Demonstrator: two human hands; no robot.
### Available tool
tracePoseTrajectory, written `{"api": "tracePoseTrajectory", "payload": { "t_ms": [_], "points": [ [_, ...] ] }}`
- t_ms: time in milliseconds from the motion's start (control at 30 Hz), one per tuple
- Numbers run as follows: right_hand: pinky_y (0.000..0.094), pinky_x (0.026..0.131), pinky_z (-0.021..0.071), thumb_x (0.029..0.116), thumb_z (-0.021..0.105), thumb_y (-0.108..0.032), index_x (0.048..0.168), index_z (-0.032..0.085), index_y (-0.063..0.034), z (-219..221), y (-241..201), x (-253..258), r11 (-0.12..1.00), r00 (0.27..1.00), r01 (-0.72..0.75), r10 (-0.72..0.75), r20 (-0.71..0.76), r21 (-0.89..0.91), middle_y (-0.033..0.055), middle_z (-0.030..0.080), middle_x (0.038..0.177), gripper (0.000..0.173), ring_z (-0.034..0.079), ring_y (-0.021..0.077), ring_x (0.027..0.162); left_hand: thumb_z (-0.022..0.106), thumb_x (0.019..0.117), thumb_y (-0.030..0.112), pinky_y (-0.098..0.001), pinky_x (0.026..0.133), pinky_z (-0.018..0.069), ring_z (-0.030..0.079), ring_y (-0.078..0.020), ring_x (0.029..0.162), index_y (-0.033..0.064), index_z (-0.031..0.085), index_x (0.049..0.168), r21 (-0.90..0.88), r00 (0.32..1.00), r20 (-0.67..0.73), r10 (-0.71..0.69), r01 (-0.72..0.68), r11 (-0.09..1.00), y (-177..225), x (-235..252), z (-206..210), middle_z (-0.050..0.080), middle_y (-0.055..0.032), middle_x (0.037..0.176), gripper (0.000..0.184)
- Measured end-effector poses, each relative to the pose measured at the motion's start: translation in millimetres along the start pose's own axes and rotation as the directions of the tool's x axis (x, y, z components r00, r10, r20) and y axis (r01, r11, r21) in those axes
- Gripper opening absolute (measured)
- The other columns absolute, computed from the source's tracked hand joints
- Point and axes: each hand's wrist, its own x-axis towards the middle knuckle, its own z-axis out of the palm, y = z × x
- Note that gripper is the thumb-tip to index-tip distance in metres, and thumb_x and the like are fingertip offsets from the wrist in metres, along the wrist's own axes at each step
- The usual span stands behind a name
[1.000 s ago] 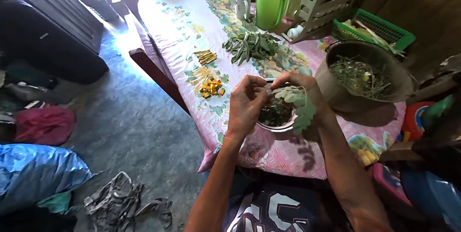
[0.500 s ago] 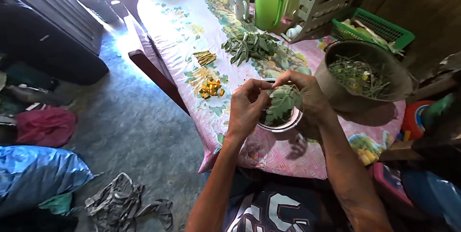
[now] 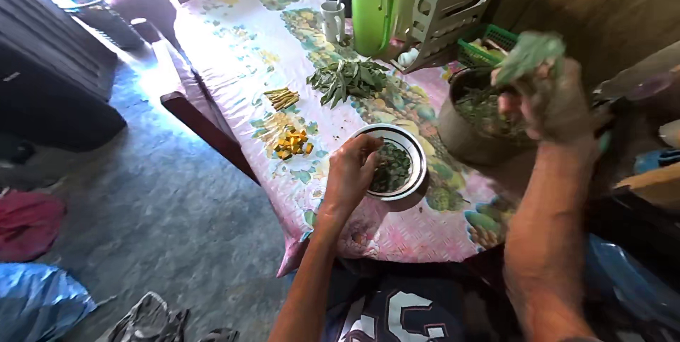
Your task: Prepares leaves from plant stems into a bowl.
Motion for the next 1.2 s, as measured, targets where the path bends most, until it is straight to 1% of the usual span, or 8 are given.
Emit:
{"api": "tracePoseTrajectory", "payload": {
  "t_ms": [100, 200, 367, 500, 633, 767, 933, 1200],
  "points": [
    [0.0169, 0.049, 0.0458, 0.1050, 0.056, -0.025, 0.125, 0.056, -0.0169, -42, 2, 15, 0.890, 0.911, -0.413, 0.407, -0.071, -0.196, -0.0085, 0.061, 0.093, 0.022, 0.049, -0.0016, 0.057, 0.063, 0.0998, 0.015, -0.0453, 0.088, 0.0601, 0.071, -0.0199, 0.102, 0.0111, 0.070, 0.122, 0.127, 1.000, -0.021, 0.012, -0.009, 0.992, -1, -1, 9, 0.070, -0.0086, 0.119, 0.024],
    [0.0402, 0.063, 0.0488, 0.0965, 0.070, -0.044, 0.138, 0.056, -0.0100, -59, 22, 23, 0.701, 0.771, -0.600, 0.636, -0.044, -0.386, 0.0130, 0.063, 0.099, 0.055, 0.051, 0.0173, 0.069, 0.062, 0.1009, 0.021, -0.0441, 0.089, 0.0595, 0.069, -0.0179, 0.105, 0.0122, 0.070, 0.121, 0.104, 0.999, -0.025, 0.025, -0.022, 0.994, 3, -3, 10, 0.070, -0.0064, 0.118, 0.024],
    [0.0247, 0.060, 0.0522, 0.0944, 0.068, -0.009, 0.146, 0.049, -0.0113, -57, 11, 7, 0.867, 0.869, -0.478, 0.490, 0.069, -0.144, 0.0054, 0.066, 0.092, 0.055, 0.058, 0.0074, 0.066, 0.062, 0.1004, 0.022, -0.0403, 0.083, 0.0606, 0.070, -0.0154, 0.098, 0.0130, 0.071, 0.121, 0.070, 0.999, -0.021, 0.026, -0.024, 0.997, 2, -6, 10, 0.070, -0.0050, 0.115, 0.024],
    [0.0250, 0.063, 0.0539, 0.0951, 0.054, 0.002, 0.141, 0.052, -0.0054, -36, -5, 8, 0.914, 0.914, -0.392, 0.400, 0.069, -0.100, 0.0081, 0.064, 0.094, 0.046, 0.059, 0.0091, 0.067, 0.062, 0.1002, 0.023, -0.0350, 0.082, 0.0621, 0.071, -0.0108, 0.096, 0.0140, 0.071, 0.120, 0.027, 0.999, -0.019, 0.026, -0.025, 0.999, 0, -9, 10, 0.071, -0.0022, 0.117, 0.024],
    [0.0288, 0.062, 0.0595, 0.1055, 0.046, -0.007, 0.134, 0.056, -0.0005, -9, -15, 10, 0.937, 0.956, -0.291, 0.295, -0.009, -0.196, 0.0100, 0.069, 0.095, 0.031, 0.067, 0.0125, 0.066, 0.063, 0.1002, 0.023, -0.0326, 0.080, 0.0628, 0.072, -0.0092, 0.092, 0.0135, 0.071, 0.119, -0.009, 1.000, -0.013, 0.003, -0.003, 1.000, 1, -11, 9, 0.071, -0.0021, 0.115, 0.022],
    [0.0327, 0.063, 0.0640, 0.1064, 0.046, -0.008, 0.131, 0.053, 0.0026, 11, -7, 17, 0.986, 0.986, -0.169, 0.169, -0.006, 0.004, 0.0095, 0.071, 0.092, 0.028, 0.071, 0.0169, 0.068, 0.064, 0.0993, 0.021, -0.0320, 0.076, 0.0630, 0.072, -0.0106, 0.087, 0.0130, 0.072, 0.118, -0.075, 1.000, 0.007, -0.003, 0.004, 0.997, 1, -11, 10, 0.071, -0.0037, 0.112, 0.022],
    [0.0232, 0.047, 0.0531, 0.1062, 0.044, -0.011, 0.130, 0.055, -0.0012, 49, -1, 19, 0.969, 0.996, -0.068, 0.079, -0.038, 0.239, -0.0008, 0.064, 0.079, 0.028, 0.057, 0.0075, 0.052, 0.065, 0.0994, 0.020, -0.0349, 0.086, 0.0622, 0.072, -0.0127, 0.099, 0.0096, 0.069, 0.123, -0.249, 0.999, -0.016, -0.030, 0.025, 0.968, 14, -1, 13, 0.072, -0.0035, 0.117, 0.026],
    [0.0205, 0.037, 0.0419, 0.1098, 0.040, -0.021, 0.134, 0.055, -0.0153, 93, -20, -6, 0.844, 0.975, -0.152, 0.044, 0.216, 0.515, 0.0034, 0.055, 0.071, 0.029, 0.045, 0.0083, 0.043, 0.069, 0.0960, 0.039, -0.0398, 0.096, 0.0561, 0.065, -0.0196, 0.112, 0.0118, 0.059, 0.137, -0.792, 0.988, -0.104, -0.119, -0.010, 0.611, 38, 32, 21, 0.064, -0.0065, 0.131, 0.050]
  ]
}}
